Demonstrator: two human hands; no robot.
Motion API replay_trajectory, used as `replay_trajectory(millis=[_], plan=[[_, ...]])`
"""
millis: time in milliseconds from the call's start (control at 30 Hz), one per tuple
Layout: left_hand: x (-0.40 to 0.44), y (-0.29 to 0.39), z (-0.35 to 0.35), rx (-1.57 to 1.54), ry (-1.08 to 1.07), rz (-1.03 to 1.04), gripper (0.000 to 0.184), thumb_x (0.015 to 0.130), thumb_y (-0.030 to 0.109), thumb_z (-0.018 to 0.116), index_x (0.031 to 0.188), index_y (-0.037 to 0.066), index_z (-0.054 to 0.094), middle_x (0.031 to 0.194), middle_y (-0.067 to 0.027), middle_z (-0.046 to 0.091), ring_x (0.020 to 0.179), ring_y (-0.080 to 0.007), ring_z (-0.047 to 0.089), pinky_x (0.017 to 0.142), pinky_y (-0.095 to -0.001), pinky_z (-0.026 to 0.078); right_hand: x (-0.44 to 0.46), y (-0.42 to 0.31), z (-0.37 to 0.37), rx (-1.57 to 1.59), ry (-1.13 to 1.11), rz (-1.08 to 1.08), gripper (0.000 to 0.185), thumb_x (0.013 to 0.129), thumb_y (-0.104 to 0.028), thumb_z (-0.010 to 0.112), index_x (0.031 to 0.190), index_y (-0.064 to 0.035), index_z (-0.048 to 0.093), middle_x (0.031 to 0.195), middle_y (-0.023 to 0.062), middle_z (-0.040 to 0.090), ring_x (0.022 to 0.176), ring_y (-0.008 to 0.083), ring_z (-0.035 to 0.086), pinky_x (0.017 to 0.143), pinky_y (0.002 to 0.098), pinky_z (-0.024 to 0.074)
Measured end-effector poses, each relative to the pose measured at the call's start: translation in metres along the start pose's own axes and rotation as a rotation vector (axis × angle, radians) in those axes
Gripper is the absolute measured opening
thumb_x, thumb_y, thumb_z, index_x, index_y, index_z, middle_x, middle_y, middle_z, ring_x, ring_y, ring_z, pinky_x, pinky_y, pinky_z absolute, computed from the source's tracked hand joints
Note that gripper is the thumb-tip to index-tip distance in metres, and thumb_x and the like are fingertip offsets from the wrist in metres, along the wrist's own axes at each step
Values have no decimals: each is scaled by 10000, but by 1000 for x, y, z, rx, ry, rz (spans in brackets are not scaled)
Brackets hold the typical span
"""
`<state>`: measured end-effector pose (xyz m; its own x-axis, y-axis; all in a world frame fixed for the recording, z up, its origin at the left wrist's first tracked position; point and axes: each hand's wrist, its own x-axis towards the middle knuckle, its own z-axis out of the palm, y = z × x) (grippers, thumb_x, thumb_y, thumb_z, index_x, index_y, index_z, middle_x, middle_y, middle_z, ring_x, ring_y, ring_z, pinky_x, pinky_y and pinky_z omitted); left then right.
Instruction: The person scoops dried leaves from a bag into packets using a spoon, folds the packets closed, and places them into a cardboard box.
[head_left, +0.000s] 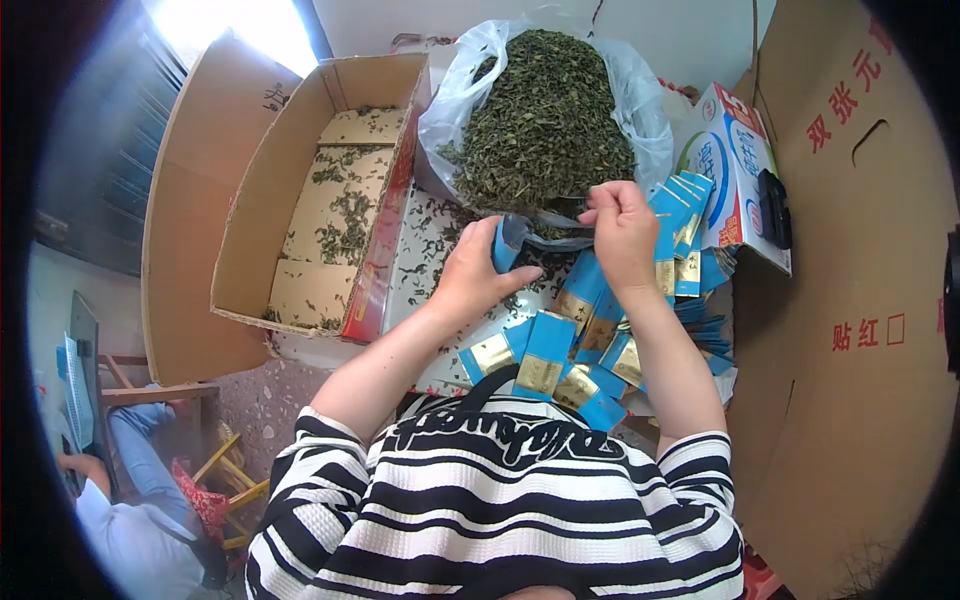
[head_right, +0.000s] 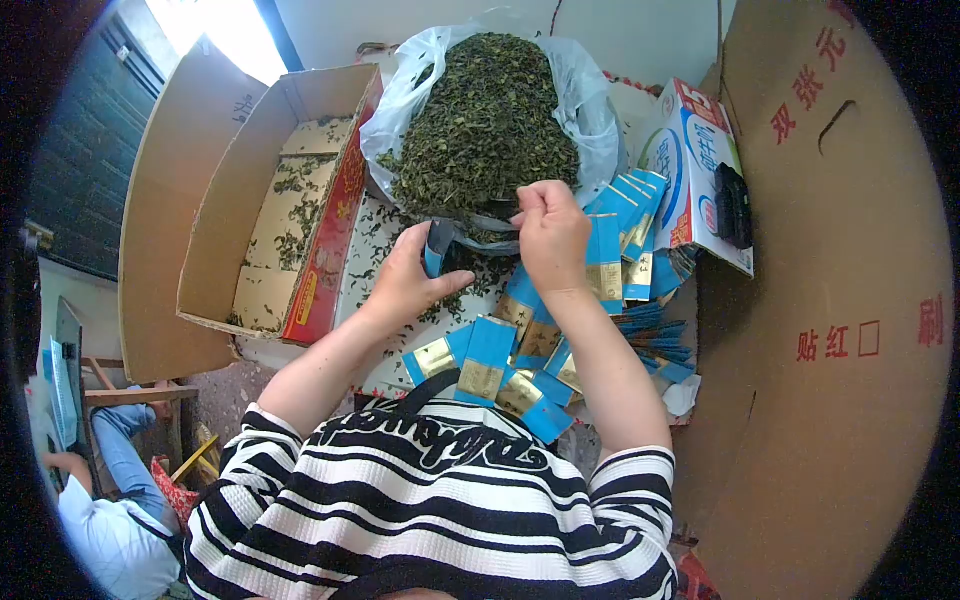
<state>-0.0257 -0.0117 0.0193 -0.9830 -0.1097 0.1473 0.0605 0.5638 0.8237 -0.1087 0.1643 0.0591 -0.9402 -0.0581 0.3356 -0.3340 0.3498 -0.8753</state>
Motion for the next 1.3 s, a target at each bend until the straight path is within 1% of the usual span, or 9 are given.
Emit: replay_trajectory(millis=[233, 533, 600, 733, 933, 1033, 1100, 1133, 1300], plan=[[-1, 3, 0, -30, -6, -105, 743, 647, 278, 873, 1229, -6, 508, 1155, -157, 573, 1079, -267, 566, 932, -354, 452, -7, 3, -15, 123, -14, 36, 102, 954, -107, 558, 939, -11, 589, 819, 68, 653, 675, 127, 655, 628, 240, 505], [7, 9, -11, 15, -129, -19, 715, 665, 283, 856, 1228, 2, 515, 1114, -141, 589, 1052, -260, 578, 922, -354, 456, -18, 11, -38, 345, -122, 62, 113, 976, -124, 541, 981, -15, 572, 854, 67, 647, 719, 120, 645, 691, 252, 511], [8, 13, -16, 25, -192, -71, 719, 659, 320, 839, 1228, 26, 513, 1124, -162, 580, 1094, -312, 561, 938, -393, 451, -20, 3, -44, 348, -204, 56, 106, 980, -118, 533, 976, -21, 577, 849, 64, 643, 714, 119, 641, 691, 254, 510], [7, 11, -14, 81, -179, -39, 708, 659, 318, 835, 1224, 30, 518, 1129, -167, 577, 1100, -317, 557, 936, -400, 452, -21, -4, -50, 355, -313, 7, 90, 975, -107, 538, 956, -29, 578, 833, 50, 632, 709, 119, 637, 689, 251, 509], [3, 5, -5, 198, -99, 100, 709, 664, 277, 831, 1234, 32, 488, 1124, -182, 546, 1075, -366, 542, 921, -416, 456, -17, -29, -53, 91, -500, -69, 67, 936, -81, 586, 898, -25, 586, 802, 30, 610, 719, 96, 629, 663, 241, 488], [1, 1, 1, 215, -112, 87, 766, 647, 291, 841, 1261, 29, 467, 1116, -178, 537, 1090, -349, 532, 923, -409, 451, -18, -35, -46, -133, -554, -194, 18, 875, -24, 612, 886, -29, 598, 797, 59, 616, 732, 161, 643, 679, 302, 503], [0, -4, 6, 163, -72, 127, 774, 628, 284, 846, 1241, 7, 464, 1113, -194, 521, 1068, -359, 530, 907, -409, 458, -19, -29, -38, -292, -478, -742, 121, 785, 37, 620, 876, -41, 601, 807, 89, 621, 775, 265, 640, 721, 379, 516], [-2, -5, 8, 162, -71, 127, 774, 628, 284, 846, 1241, 7, 464, 1113, -194, 521, 1068, -359, 530, 907, -409, 458, -22, -30, -36, -305, -501, -813, 165, 714, 26, 613, 865, -39, 593, 812, 104, 611, 808, 318, 614, 772, 422, 511], [-12, -11, 13, 70, -37, 114, 686, 674, 161, 792, 1234, -6, 434, 1118, -191, 479, 1053, -356, 517, 889, -398, 461, -36, -37, -32, -514, -600, -967, 179, 706, -69, 595, 879, -34, 570, 821, 85, 581, 764, 239, 606, 835, 401, 498]])
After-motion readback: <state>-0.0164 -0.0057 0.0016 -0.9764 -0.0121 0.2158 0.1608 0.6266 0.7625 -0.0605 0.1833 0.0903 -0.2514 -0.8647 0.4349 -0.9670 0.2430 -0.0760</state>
